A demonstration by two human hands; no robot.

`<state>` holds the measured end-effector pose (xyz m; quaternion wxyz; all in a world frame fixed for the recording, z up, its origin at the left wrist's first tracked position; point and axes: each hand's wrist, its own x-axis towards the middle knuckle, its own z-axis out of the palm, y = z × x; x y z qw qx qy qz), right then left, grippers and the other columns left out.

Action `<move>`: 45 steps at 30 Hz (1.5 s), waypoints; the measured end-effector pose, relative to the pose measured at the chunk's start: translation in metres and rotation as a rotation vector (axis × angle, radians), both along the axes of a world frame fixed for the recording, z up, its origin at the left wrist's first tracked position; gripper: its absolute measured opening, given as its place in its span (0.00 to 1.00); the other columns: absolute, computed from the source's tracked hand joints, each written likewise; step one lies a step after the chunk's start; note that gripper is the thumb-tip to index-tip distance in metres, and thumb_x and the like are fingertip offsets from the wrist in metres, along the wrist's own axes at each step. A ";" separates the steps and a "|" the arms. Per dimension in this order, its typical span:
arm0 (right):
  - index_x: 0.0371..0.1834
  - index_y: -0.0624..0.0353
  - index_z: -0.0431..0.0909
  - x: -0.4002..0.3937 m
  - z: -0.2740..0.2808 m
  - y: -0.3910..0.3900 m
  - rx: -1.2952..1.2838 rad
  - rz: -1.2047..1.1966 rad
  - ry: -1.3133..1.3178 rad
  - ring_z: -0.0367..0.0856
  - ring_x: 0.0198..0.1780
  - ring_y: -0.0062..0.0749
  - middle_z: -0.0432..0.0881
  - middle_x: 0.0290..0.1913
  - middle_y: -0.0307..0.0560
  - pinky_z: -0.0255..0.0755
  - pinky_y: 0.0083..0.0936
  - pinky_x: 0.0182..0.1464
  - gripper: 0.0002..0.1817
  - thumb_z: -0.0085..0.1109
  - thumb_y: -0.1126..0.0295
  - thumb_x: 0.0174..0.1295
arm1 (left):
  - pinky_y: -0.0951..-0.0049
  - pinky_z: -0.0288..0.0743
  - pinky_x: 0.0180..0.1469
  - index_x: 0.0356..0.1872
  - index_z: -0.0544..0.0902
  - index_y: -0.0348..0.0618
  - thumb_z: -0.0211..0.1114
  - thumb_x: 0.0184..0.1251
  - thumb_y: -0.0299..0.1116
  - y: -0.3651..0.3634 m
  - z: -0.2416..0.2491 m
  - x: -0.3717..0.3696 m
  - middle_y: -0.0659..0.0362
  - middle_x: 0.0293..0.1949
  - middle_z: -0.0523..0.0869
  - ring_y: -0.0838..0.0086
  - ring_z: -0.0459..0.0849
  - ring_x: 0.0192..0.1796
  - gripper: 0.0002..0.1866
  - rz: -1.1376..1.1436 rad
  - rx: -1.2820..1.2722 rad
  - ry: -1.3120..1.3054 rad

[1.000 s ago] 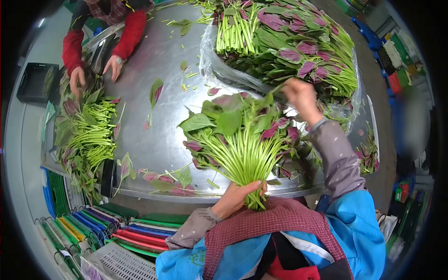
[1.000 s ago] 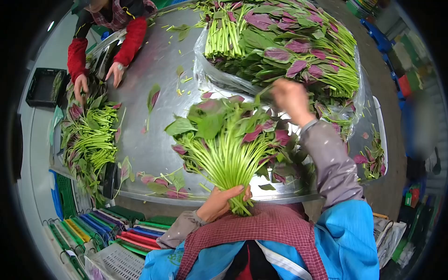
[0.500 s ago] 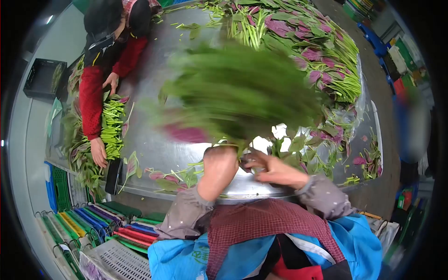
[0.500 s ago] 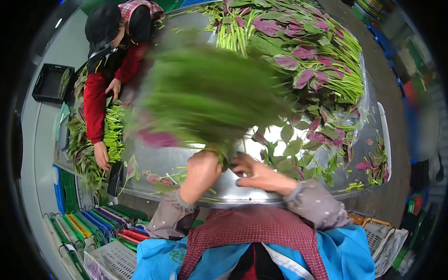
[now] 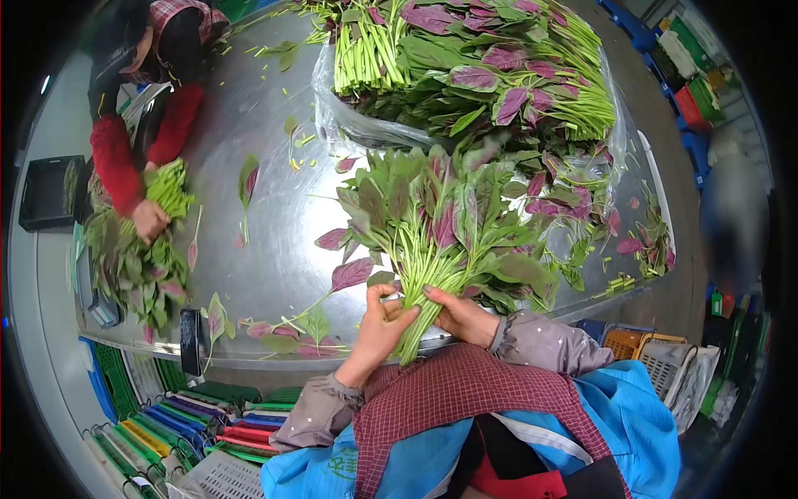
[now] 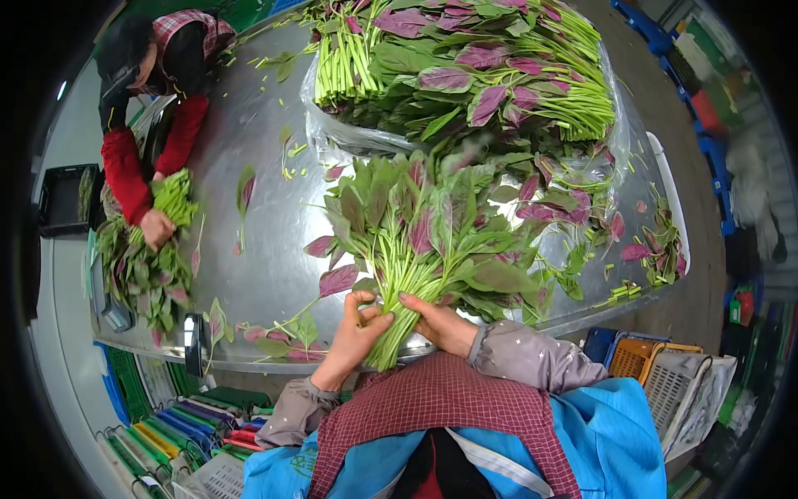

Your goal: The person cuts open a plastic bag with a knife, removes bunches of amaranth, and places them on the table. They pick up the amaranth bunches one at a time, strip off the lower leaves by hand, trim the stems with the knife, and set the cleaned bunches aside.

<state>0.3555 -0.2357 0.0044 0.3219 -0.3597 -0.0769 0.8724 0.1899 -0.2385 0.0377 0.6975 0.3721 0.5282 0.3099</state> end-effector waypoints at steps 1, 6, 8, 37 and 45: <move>0.57 0.57 0.64 0.001 0.001 -0.001 0.016 0.017 -0.048 0.69 0.55 0.25 0.72 0.53 0.41 0.61 0.26 0.59 0.22 0.51 0.60 0.62 | 0.78 0.74 0.38 0.49 0.58 0.38 0.59 0.61 0.31 0.004 0.002 -0.003 0.49 0.40 0.79 0.74 0.79 0.42 0.22 0.000 0.000 0.001; 0.59 0.57 0.62 0.002 0.004 -0.003 0.074 0.037 -0.108 0.67 0.56 0.26 0.70 0.55 0.41 0.58 0.26 0.60 0.25 0.50 0.57 0.62 | 0.80 0.73 0.38 0.49 0.69 0.36 0.59 0.62 0.35 0.019 -0.004 -0.006 0.57 0.39 0.78 0.79 0.78 0.38 0.18 -0.174 -0.313 -0.076; 0.59 0.58 0.62 0.002 0.000 -0.004 0.063 0.044 -0.132 0.67 0.55 0.26 0.70 0.55 0.41 0.59 0.26 0.60 0.25 0.50 0.57 0.62 | 0.80 0.73 0.39 0.51 0.69 0.33 0.60 0.60 0.35 0.024 0.001 -0.001 0.56 0.41 0.78 0.78 0.78 0.40 0.22 -0.297 -0.338 -0.165; 0.52 0.62 0.70 0.037 0.012 0.033 0.502 0.504 -0.489 0.74 0.44 0.23 0.76 0.44 0.44 0.69 0.18 0.49 0.19 0.56 0.73 0.56 | 0.80 0.68 0.25 0.37 0.79 0.37 0.63 0.52 0.34 0.105 0.110 -0.119 0.62 0.26 0.80 0.82 0.75 0.26 0.13 -0.185 0.316 0.584; 0.53 0.62 0.68 0.046 -0.002 0.051 0.597 0.571 -0.490 0.73 0.44 0.21 0.76 0.42 0.41 0.68 0.18 0.47 0.19 0.55 0.71 0.59 | 0.80 0.73 0.27 0.31 0.75 0.35 0.62 0.56 0.31 0.214 0.112 -0.255 0.59 0.23 0.78 0.76 0.78 0.25 0.09 0.658 0.601 0.247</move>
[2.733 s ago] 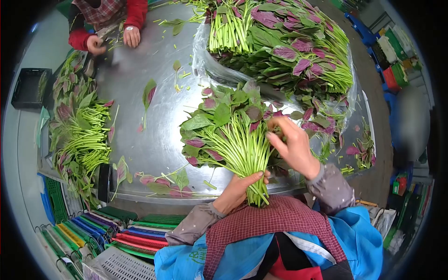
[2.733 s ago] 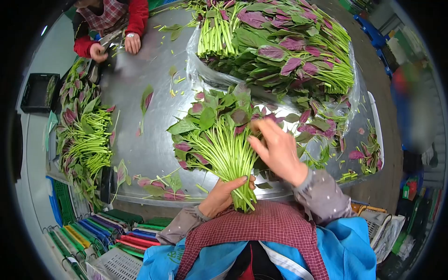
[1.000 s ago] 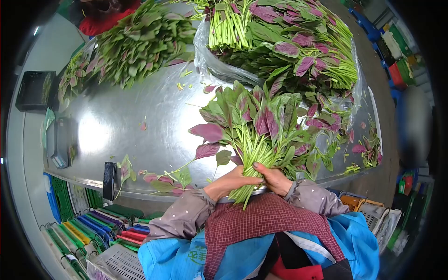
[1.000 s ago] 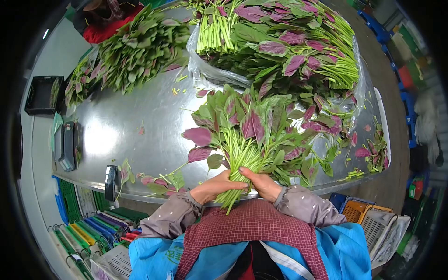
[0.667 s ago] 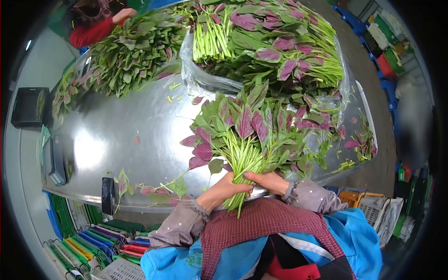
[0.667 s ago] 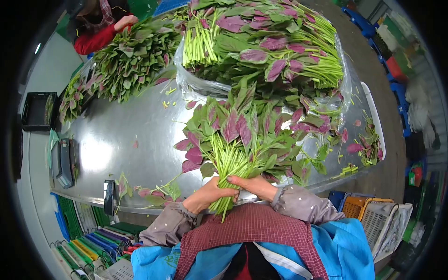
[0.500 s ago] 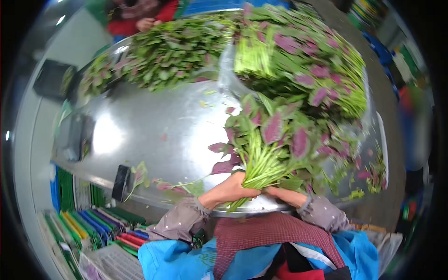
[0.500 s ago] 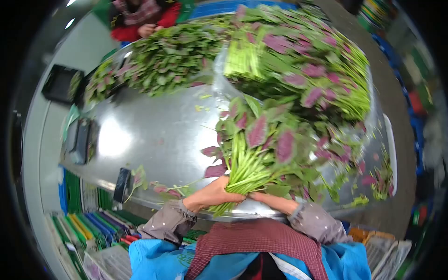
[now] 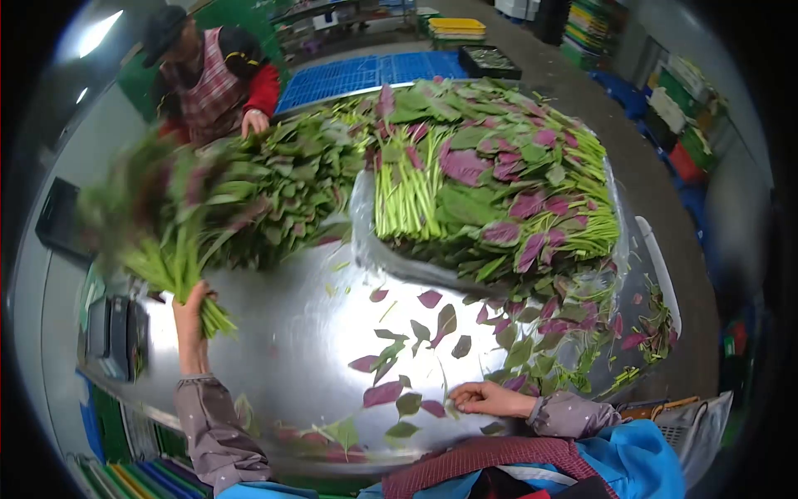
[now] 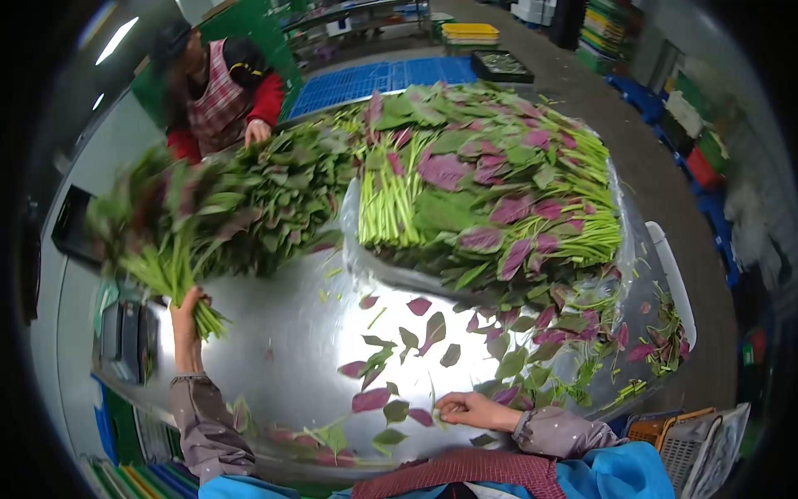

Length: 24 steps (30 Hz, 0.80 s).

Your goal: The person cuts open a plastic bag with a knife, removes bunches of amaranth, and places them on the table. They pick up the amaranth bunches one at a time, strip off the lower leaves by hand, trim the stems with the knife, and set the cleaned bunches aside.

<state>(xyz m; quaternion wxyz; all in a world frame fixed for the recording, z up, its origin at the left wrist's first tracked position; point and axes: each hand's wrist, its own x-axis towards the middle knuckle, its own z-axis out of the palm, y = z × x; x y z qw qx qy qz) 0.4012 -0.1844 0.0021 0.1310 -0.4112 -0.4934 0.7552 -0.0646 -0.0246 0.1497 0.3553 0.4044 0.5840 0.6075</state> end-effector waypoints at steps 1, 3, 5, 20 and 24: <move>0.53 0.63 0.68 0.003 -0.001 0.005 0.018 0.010 -0.016 0.72 0.45 0.20 0.76 0.43 0.41 0.67 0.19 0.48 0.18 0.55 0.70 0.59 | 0.79 0.73 0.27 0.31 0.75 0.37 0.61 0.57 0.31 0.016 -0.016 -0.020 0.59 0.23 0.78 0.76 0.77 0.24 0.08 0.022 0.028 -0.092; 0.52 0.63 0.68 0.008 0.005 0.018 0.003 -0.020 -0.024 0.72 0.45 0.20 0.76 0.43 0.41 0.67 0.18 0.48 0.18 0.55 0.70 0.59 | 0.76 0.73 0.29 0.31 0.74 0.40 0.61 0.59 0.32 0.047 -0.072 -0.074 0.60 0.24 0.77 0.76 0.76 0.24 0.07 0.030 -0.016 -0.299; 0.52 0.63 0.69 0.014 0.019 0.031 -0.013 -0.062 -0.032 0.72 0.44 0.19 0.77 0.42 0.41 0.67 0.18 0.48 0.18 0.55 0.70 0.59 | 0.74 0.73 0.31 0.32 0.74 0.44 0.58 0.61 0.33 0.065 -0.157 -0.132 0.61 0.27 0.77 0.74 0.76 0.29 0.05 0.064 -0.110 -0.543; 0.56 0.56 0.64 0.192 0.109 0.111 1.306 -0.622 -1.200 0.67 0.56 0.42 0.67 0.56 0.47 0.65 0.36 0.52 0.38 0.69 0.65 0.37 | 0.71 0.62 0.28 0.34 0.74 0.48 0.60 0.52 0.60 0.011 -0.144 -0.080 0.62 0.23 0.71 0.74 0.70 0.26 0.24 0.185 -0.822 0.175; 0.62 0.54 0.56 0.210 0.118 0.147 1.399 -0.324 -1.392 0.59 0.62 0.43 0.63 0.60 0.45 0.58 0.44 0.57 0.48 0.72 0.63 0.33 | 0.74 0.63 0.24 0.35 0.74 0.48 0.57 0.57 0.51 -0.013 -0.135 -0.061 0.66 0.28 0.72 0.77 0.70 0.26 0.17 0.255 -0.767 0.439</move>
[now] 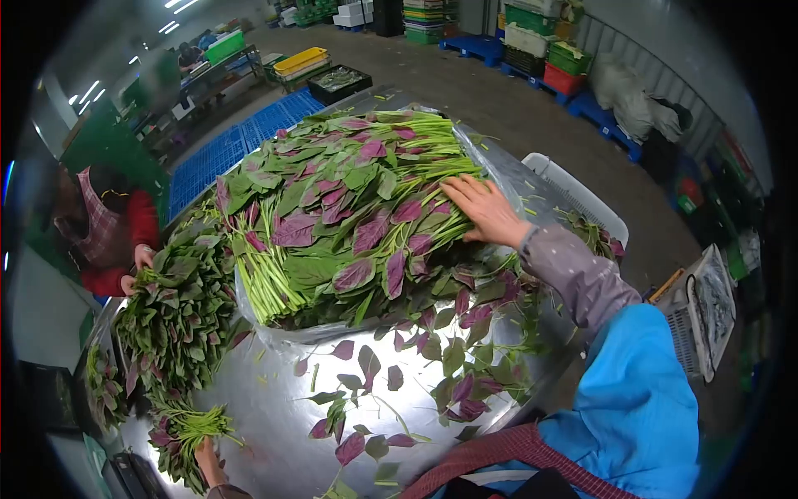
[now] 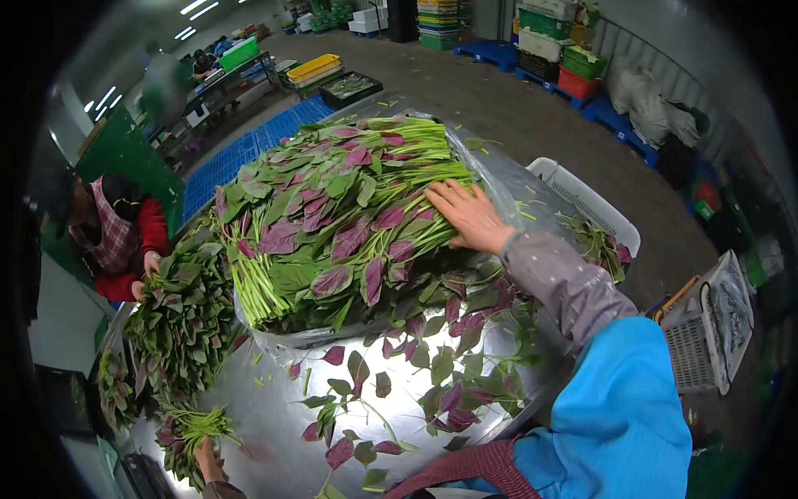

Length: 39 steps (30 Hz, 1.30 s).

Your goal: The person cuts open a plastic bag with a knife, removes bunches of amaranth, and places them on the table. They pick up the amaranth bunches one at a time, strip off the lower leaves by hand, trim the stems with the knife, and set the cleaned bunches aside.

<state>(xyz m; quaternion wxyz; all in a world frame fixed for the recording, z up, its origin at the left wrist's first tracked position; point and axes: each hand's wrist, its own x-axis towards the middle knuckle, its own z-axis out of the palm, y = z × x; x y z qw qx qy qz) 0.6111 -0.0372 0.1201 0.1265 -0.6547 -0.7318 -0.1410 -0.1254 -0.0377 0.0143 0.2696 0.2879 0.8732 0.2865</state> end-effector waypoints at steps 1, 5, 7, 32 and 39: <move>0.63 0.53 0.55 0.006 -0.002 0.010 -0.053 0.019 -0.072 0.58 0.63 0.43 0.63 0.60 0.45 0.57 0.45 0.57 0.50 0.72 0.62 0.32 | 0.77 0.65 0.26 0.40 0.75 0.48 0.57 0.57 0.46 -0.006 0.006 -0.001 0.66 0.31 0.74 0.79 0.71 0.29 0.16 -0.085 -0.012 -0.073; 0.54 0.53 0.62 0.012 -0.007 0.024 -0.104 0.063 -0.121 0.64 0.56 0.40 0.68 0.51 0.44 0.58 0.43 0.55 0.41 0.72 0.65 0.31 | 0.78 0.66 0.27 0.45 0.75 0.48 0.58 0.58 0.39 -0.028 0.023 0.037 0.67 0.33 0.76 0.82 0.72 0.30 0.15 -0.214 0.080 -0.098; 0.42 0.54 0.66 0.008 -0.006 0.018 -0.011 0.101 -0.096 0.68 0.47 0.37 0.70 0.40 0.41 0.60 0.40 0.51 0.31 0.70 0.71 0.30 | 0.78 0.66 0.27 0.45 0.75 0.47 0.58 0.58 0.37 -0.039 0.035 0.062 0.67 0.34 0.76 0.82 0.72 0.31 0.14 -0.237 0.091 -0.111; 0.45 0.54 0.72 -0.064 0.037 -0.061 0.295 -0.046 0.073 0.74 0.24 0.33 0.74 0.22 0.41 0.61 0.30 0.25 0.21 0.60 0.69 0.42 | 0.72 0.63 0.59 0.64 0.56 0.37 0.58 0.60 0.28 -0.052 0.058 0.465 0.54 0.59 0.68 0.69 0.66 0.61 0.31 -1.262 -0.003 -1.216; 0.48 0.58 0.71 -0.089 0.000 -0.105 0.133 -0.117 0.285 0.77 0.30 0.34 0.77 0.29 0.44 0.68 0.28 0.33 0.27 0.62 0.68 0.39 | 0.63 0.61 0.60 0.49 0.70 0.44 0.62 0.58 0.36 -0.038 0.042 0.560 0.60 0.47 0.76 0.70 0.71 0.53 0.19 -0.502 0.108 -1.920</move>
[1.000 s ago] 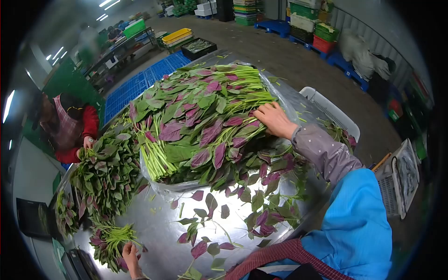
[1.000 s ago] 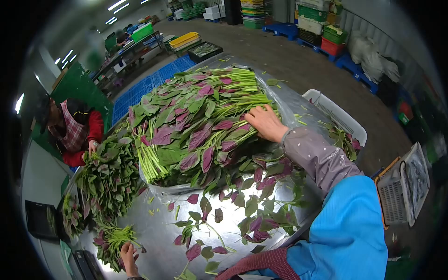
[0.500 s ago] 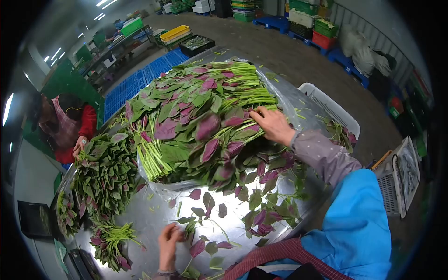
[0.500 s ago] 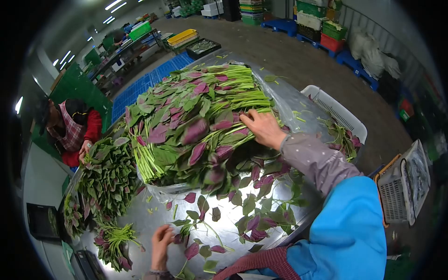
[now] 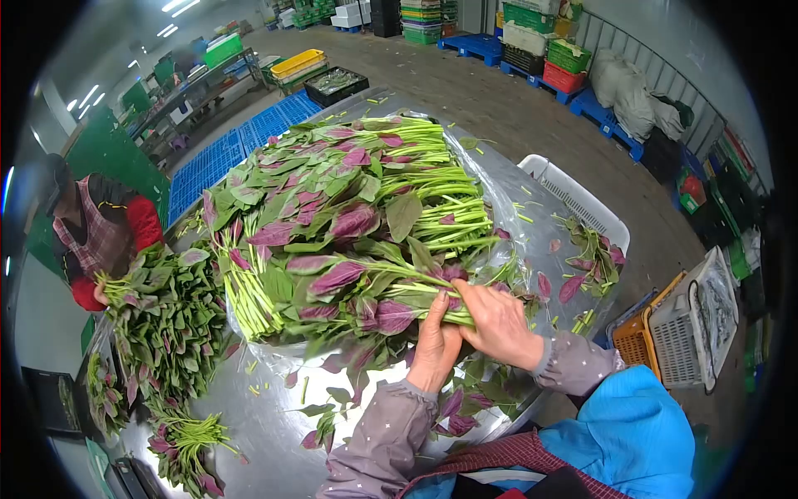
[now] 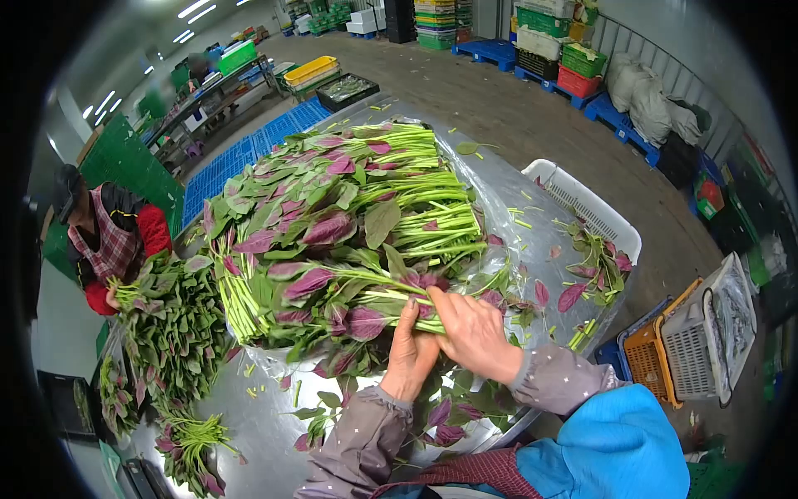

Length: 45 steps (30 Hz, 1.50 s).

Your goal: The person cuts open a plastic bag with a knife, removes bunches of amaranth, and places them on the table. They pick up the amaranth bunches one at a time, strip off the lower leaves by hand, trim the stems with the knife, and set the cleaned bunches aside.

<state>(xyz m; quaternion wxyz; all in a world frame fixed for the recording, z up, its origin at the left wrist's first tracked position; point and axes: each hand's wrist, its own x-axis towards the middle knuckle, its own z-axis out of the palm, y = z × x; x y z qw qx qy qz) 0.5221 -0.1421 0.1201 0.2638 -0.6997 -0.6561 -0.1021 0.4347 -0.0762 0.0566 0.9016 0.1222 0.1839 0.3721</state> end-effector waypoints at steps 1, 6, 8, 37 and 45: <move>0.48 0.58 0.70 0.001 0.002 -0.005 -0.014 0.038 -0.001 0.78 0.32 0.35 0.78 0.30 0.45 0.69 0.27 0.34 0.27 0.63 0.65 0.41 | 0.63 0.61 0.60 0.49 0.70 0.44 0.62 0.58 0.36 -0.002 -0.003 0.000 0.60 0.47 0.76 0.70 0.71 0.53 0.19 0.000 -0.004 0.002; 0.25 0.57 0.76 0.031 0.058 -0.005 -0.171 0.110 0.000 0.78 0.24 0.41 0.78 0.24 0.45 0.69 0.35 0.23 0.15 0.60 0.55 0.47 | 0.67 0.64 0.58 0.48 0.70 0.39 0.61 0.57 0.31 -0.007 0.000 -0.006 0.57 0.46 0.75 0.71 0.73 0.50 0.18 -0.036 -0.111 -0.002; 0.32 0.57 0.78 0.048 0.057 0.021 0.123 0.155 0.028 0.77 0.25 0.42 0.77 0.24 0.45 0.70 0.35 0.27 0.13 0.59 0.60 0.49 | 0.65 0.64 0.59 0.49 0.70 0.37 0.60 0.58 0.30 -0.009 0.008 -0.006 0.56 0.47 0.76 0.69 0.74 0.50 0.18 -0.023 -0.095 -0.073; 0.56 0.61 0.65 -0.061 0.040 0.019 -0.418 0.668 0.675 0.76 0.46 0.37 0.74 0.50 0.51 0.69 0.28 0.46 0.31 0.61 0.61 0.49 | 0.73 0.69 0.45 0.49 0.68 0.37 0.60 0.57 0.29 -0.108 0.084 -0.230 0.60 0.38 0.75 0.73 0.74 0.41 0.19 0.454 0.037 0.576; 0.64 0.59 0.50 -0.161 -0.074 -0.069 -1.278 0.621 1.476 0.74 0.48 0.46 0.70 0.53 0.60 0.68 0.37 0.52 0.40 0.61 0.61 0.51 | 0.75 0.68 0.51 0.56 0.62 0.37 0.58 0.60 0.27 -0.142 0.022 -0.226 0.57 0.48 0.72 0.76 0.72 0.48 0.23 0.408 0.009 0.677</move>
